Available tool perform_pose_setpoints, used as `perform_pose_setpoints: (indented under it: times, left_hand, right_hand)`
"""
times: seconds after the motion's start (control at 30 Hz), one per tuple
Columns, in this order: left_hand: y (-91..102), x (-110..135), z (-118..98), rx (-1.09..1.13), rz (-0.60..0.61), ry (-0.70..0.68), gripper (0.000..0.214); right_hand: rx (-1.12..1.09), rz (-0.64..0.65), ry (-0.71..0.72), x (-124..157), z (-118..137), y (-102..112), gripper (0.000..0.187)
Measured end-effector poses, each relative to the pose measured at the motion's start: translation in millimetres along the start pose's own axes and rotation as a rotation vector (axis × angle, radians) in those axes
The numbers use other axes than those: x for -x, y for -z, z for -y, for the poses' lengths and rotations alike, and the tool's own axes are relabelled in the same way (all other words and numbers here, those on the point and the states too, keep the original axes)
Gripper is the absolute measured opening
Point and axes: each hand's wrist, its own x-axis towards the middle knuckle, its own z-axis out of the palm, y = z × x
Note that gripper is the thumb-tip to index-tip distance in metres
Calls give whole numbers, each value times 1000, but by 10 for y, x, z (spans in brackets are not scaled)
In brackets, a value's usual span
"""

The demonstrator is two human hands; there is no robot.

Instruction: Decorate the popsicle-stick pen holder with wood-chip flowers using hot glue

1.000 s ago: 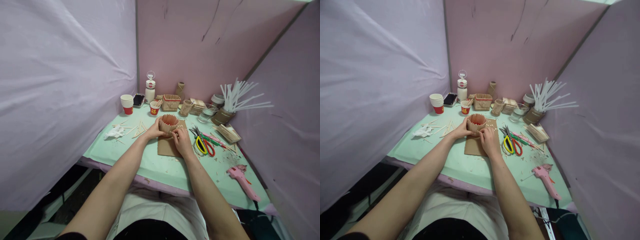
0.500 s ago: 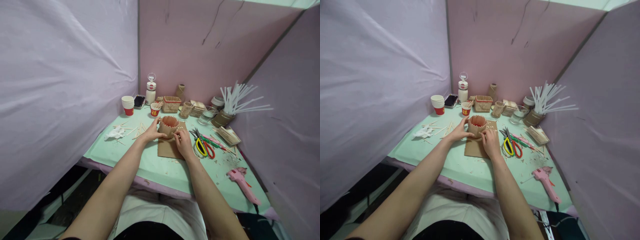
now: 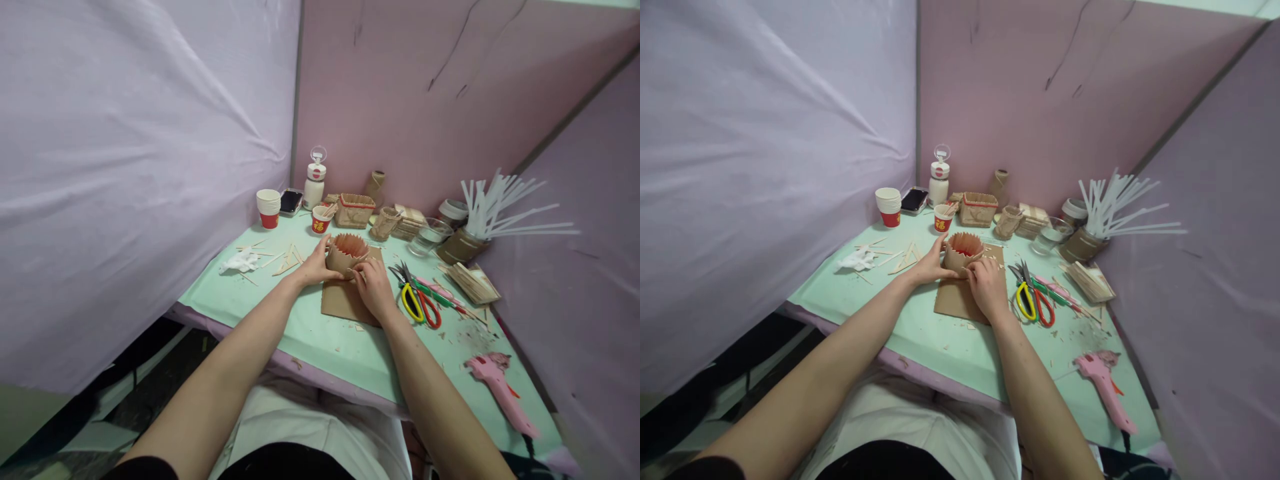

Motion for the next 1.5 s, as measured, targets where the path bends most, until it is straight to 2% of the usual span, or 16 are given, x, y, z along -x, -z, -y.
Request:
perform_pose_setpoints:
  times: [0.27,0.53,0.63,0.77,0.8,0.87,1.03,1.17,1.3,1.43,1.5]
  left_hand:
    - [-8,0,7,38,36,9,126]
    - [-13,-3,-31,48,-13,-2,121]
    - [19,16,-145,-120,-122,-64,102]
    - [-28,145,-344,-314,-318,-208,42]
    - [-65,191,-379,-338,-300,-231,28]
    - [-153,282,-415,-346,-188,-262,18]
    - [-312,387,-364,-278,-70,-245,18]
    - [-334,381,-332,-242,-5,-208,17]
    - [-337,384,-343,-237,5,-208,15]
    - [-325,397,-362,-228,1,-220,14]
    - [-314,402,-371,-224,3,-224,15]
  right_hand:
    - [6,-48,-44,77,-5,13,14]
    - [-1,-56,-62,93,-28,-9,13]
    - [7,-53,-55,90,-3,10,14]
    - [33,-48,-43,104,82,71,14]
    - [41,-42,-39,114,110,89,14]
    - [57,-26,-32,143,163,123,15]
    - [86,16,-29,239,223,170,16]
    - [99,29,-34,282,222,157,17]
    - [101,34,-34,282,263,171,20]
    - [109,-11,-60,414,267,418,25]
    - [159,-85,-175,610,192,667,31]
